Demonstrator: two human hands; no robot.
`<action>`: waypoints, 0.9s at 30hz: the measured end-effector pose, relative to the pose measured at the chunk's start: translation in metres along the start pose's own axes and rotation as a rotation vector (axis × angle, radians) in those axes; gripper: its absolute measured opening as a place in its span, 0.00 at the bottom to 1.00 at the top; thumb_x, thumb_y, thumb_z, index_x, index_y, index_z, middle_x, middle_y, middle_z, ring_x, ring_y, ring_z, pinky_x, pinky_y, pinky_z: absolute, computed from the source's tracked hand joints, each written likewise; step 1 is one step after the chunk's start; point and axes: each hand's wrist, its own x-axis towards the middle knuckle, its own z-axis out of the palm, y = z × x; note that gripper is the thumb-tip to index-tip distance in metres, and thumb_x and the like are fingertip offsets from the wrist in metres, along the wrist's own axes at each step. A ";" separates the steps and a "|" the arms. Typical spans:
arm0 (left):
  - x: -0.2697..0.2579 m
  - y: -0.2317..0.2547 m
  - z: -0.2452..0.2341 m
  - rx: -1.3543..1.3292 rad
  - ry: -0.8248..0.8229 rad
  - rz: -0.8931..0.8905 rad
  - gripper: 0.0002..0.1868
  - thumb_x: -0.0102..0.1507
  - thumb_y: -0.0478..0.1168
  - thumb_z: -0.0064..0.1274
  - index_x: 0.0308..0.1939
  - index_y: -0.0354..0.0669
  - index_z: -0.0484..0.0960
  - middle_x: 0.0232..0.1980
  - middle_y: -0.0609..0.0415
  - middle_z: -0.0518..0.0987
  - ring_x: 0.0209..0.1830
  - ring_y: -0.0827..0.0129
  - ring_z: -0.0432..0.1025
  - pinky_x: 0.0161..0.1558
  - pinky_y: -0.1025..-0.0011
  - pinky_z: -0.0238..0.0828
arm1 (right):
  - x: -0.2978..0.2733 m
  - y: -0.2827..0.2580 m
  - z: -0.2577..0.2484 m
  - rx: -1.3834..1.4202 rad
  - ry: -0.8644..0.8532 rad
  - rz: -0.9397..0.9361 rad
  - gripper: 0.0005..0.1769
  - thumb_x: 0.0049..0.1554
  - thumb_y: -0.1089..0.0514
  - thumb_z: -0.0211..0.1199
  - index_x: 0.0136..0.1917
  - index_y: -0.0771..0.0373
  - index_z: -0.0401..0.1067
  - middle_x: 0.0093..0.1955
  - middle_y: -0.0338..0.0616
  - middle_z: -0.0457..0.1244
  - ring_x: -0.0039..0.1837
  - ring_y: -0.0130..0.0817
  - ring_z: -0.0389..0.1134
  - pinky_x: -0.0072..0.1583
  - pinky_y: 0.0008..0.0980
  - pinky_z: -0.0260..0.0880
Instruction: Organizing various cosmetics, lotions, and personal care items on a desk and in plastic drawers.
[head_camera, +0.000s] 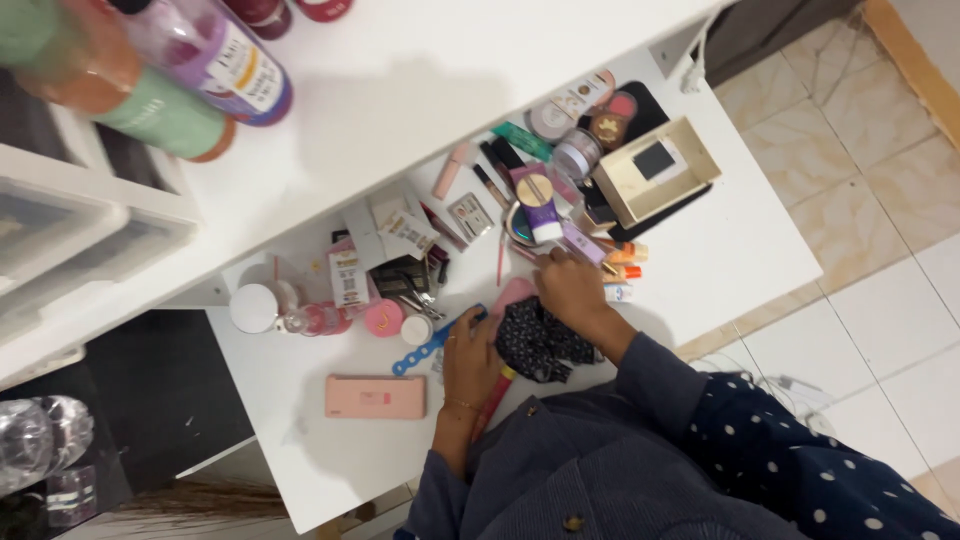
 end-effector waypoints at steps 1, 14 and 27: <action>0.004 -0.001 -0.002 -0.020 -0.026 -0.021 0.21 0.55 0.34 0.51 0.53 0.48 0.81 0.57 0.47 0.74 0.51 0.48 0.76 0.51 0.55 0.74 | 0.008 0.006 0.014 -0.203 0.212 -0.038 0.09 0.55 0.53 0.59 0.44 0.58 0.77 0.42 0.43 0.67 0.42 0.45 0.74 0.40 0.40 0.76; 0.189 -0.100 0.073 0.560 -0.213 -0.381 0.06 0.63 0.46 0.49 0.36 0.51 0.78 0.35 0.57 0.85 0.36 0.62 0.82 0.35 0.57 0.78 | 0.011 -0.007 -0.028 0.077 0.477 -0.132 0.11 0.50 0.43 0.68 0.40 0.50 0.80 0.31 0.33 0.65 0.37 0.37 0.71 0.38 0.30 0.71; 0.182 -0.126 0.065 0.167 -0.477 -0.743 0.19 0.68 0.57 0.42 0.42 0.53 0.85 0.35 0.53 0.85 0.41 0.56 0.82 0.41 0.54 0.77 | 0.140 0.001 -0.014 0.547 0.042 0.204 0.15 0.63 0.45 0.57 0.53 0.56 0.74 0.46 0.51 0.70 0.53 0.55 0.72 0.56 0.53 0.72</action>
